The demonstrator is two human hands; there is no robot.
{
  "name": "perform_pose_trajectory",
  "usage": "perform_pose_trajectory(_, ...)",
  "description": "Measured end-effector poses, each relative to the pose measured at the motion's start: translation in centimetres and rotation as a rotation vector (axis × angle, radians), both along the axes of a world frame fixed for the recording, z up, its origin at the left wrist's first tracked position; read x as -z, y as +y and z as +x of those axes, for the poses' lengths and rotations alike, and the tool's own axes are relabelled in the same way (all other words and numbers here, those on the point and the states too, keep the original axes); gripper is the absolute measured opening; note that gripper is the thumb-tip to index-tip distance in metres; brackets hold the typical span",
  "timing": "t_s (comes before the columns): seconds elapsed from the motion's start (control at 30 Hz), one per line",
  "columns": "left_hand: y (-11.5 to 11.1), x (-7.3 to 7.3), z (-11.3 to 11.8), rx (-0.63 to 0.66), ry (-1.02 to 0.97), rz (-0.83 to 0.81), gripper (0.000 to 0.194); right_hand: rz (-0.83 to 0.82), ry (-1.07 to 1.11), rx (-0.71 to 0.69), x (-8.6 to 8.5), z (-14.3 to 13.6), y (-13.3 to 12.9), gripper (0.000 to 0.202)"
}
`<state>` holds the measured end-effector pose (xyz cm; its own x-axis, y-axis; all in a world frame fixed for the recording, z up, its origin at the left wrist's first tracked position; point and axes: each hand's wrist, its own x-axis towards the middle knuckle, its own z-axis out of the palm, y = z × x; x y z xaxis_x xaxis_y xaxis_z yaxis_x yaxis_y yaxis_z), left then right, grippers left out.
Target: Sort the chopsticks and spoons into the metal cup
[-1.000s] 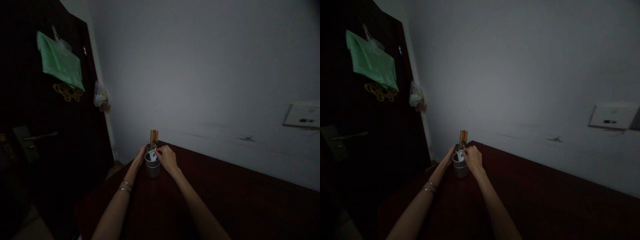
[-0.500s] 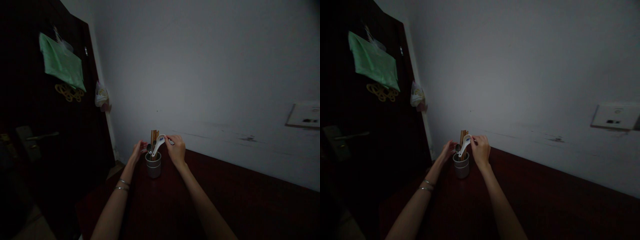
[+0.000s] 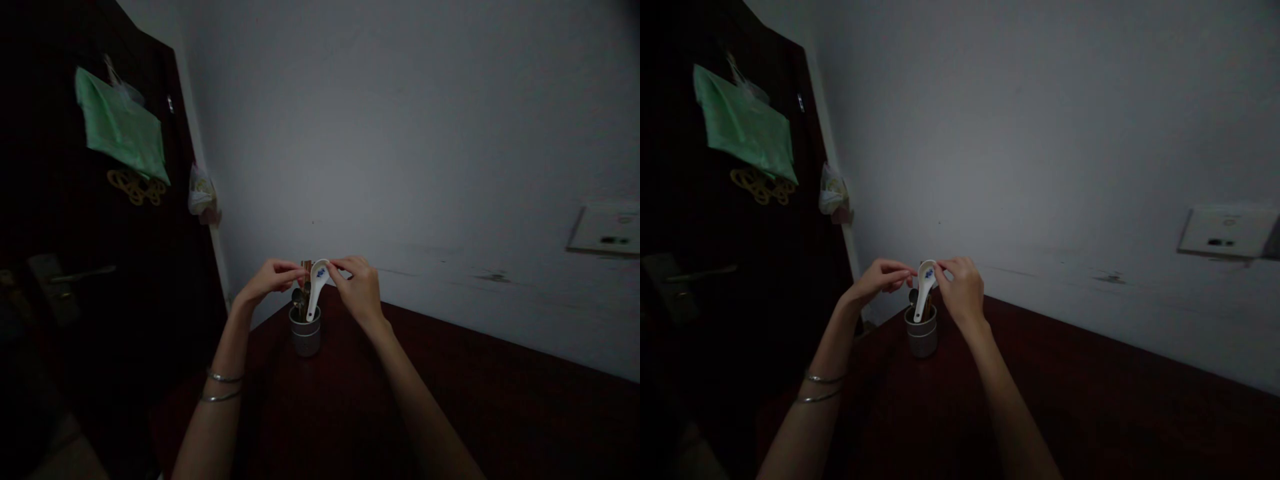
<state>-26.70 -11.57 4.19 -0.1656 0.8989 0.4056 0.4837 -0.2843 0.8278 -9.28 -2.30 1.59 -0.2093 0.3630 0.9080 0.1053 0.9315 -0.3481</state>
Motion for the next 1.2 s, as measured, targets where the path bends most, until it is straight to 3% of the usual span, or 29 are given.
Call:
perform_pose_trajectory(0.2, 0.4, -0.2, 2.1, 0.026, 0.138, -0.075, 0.025, -0.007, -0.052, 0.012, -0.2, 0.3, -0.1, 0.021)
perform_pose_trajectory(0.47, 1.4, 0.0, 3.1, -0.123, 0.15, 0.004, 0.03, -0.038, 0.021, -0.048, -0.2, 0.2, 0.0, 0.022)
perform_pose_trajectory(0.63, 1.6, 0.1, 3.5, -0.204, -0.057, 0.125, 0.025, -0.236, 0.017, -0.217, -0.5, 0.2, 0.2, 0.026)
perform_pose_trajectory(0.83, 2.6, 0.5, 3.0, -0.301, -0.258, 0.282, 0.029, -0.491, -0.31, -0.519, 0.5, -0.4, 0.5, 0.025)
perform_pose_trajectory(0.97, 3.2, 0.8, 3.0, -0.327, -0.343, 0.312, 0.029, -0.684, -0.311, -0.592, 1.2, -1.1, 0.6, 0.025)
perform_pose_trajectory(1.13, 3.3, 1.1, 2.9, -0.223, -0.319, 0.212, 0.024, -0.775, -0.224, -0.639, 1.4, -1.1, 1.8, 0.023)
perform_pose_trajectory(1.2, 3.4, 1.2, 2.6, -0.25, -0.3, 0.187, 0.024, -0.844, -0.16, -0.611, 1.9, -0.9, 2.9, 0.022)
